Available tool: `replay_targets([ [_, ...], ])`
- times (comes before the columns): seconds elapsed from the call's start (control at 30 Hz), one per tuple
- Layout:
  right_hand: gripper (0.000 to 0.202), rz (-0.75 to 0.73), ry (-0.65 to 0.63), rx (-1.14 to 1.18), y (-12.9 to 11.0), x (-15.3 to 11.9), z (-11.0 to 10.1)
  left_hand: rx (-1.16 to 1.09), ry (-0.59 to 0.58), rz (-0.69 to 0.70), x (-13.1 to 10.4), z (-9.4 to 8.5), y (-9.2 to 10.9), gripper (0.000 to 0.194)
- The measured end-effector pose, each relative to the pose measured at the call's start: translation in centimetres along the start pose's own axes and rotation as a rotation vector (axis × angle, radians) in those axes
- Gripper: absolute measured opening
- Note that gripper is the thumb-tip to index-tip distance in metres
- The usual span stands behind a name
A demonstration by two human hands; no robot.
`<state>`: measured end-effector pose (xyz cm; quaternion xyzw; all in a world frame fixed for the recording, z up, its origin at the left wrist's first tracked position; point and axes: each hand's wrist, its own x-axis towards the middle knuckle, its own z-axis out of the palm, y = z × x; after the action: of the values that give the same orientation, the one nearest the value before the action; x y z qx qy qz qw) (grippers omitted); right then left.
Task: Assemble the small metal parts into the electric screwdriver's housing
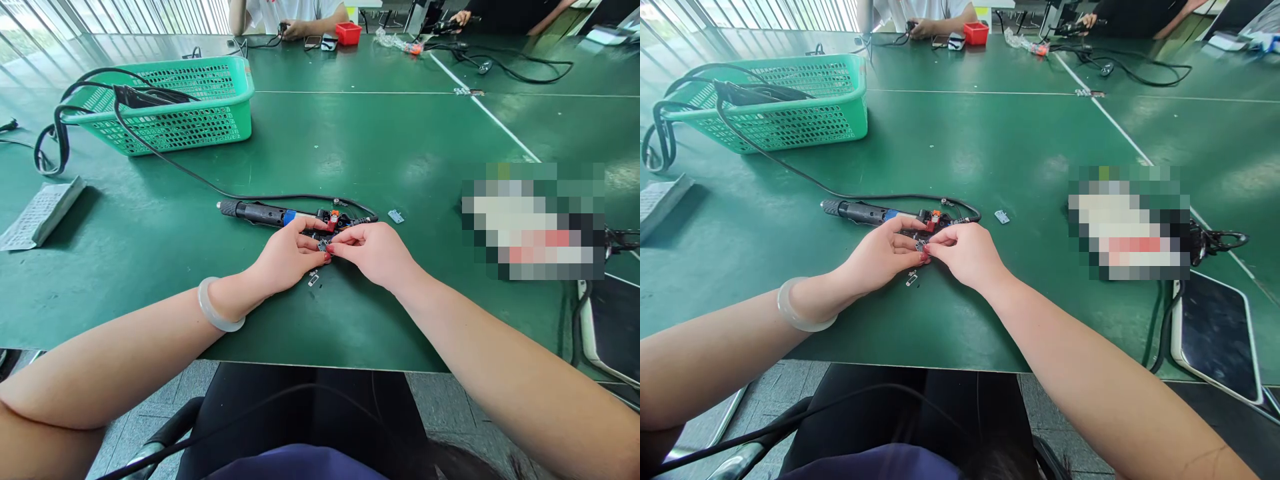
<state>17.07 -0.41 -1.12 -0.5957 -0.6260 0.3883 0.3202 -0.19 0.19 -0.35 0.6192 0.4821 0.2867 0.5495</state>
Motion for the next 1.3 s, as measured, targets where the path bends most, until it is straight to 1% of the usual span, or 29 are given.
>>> replay_targets([
  [0.1,0.013,0.015,0.018,0.016,0.0,0.0,-0.1,-0.079,-0.025,0.000,0.0,0.0,-0.1,0.051],
  [0.2,0.015,0.029,0.007,0.049,0.0,-0.1,-0.2,-0.116,-0.049,-0.028,0.1,0.0,-0.1,0.047],
  [0.3,0.015,0.035,0.004,0.059,-0.1,-0.1,-0.3,-0.094,-0.053,-0.039,0.1,0.1,-0.1,0.045],
  [0.6,0.019,0.024,-0.018,0.074,-0.2,-0.2,-0.3,0.067,0.028,-0.032,-0.2,0.1,0.2,0.042],
  [1.03,0.017,0.026,-0.016,0.069,-0.3,-0.3,-0.1,0.007,0.055,-0.106,-0.3,0.6,0.3,0.032],
  [1.17,0.016,0.002,-0.003,0.047,-0.2,-0.2,-0.3,0.005,0.081,-0.112,-0.4,0.8,0.8,0.034],
  [1.3,0.017,0.011,-0.058,0.087,0.1,0.0,-0.5,0.038,0.082,-0.095,-0.4,0.7,0.9,0.036],
])
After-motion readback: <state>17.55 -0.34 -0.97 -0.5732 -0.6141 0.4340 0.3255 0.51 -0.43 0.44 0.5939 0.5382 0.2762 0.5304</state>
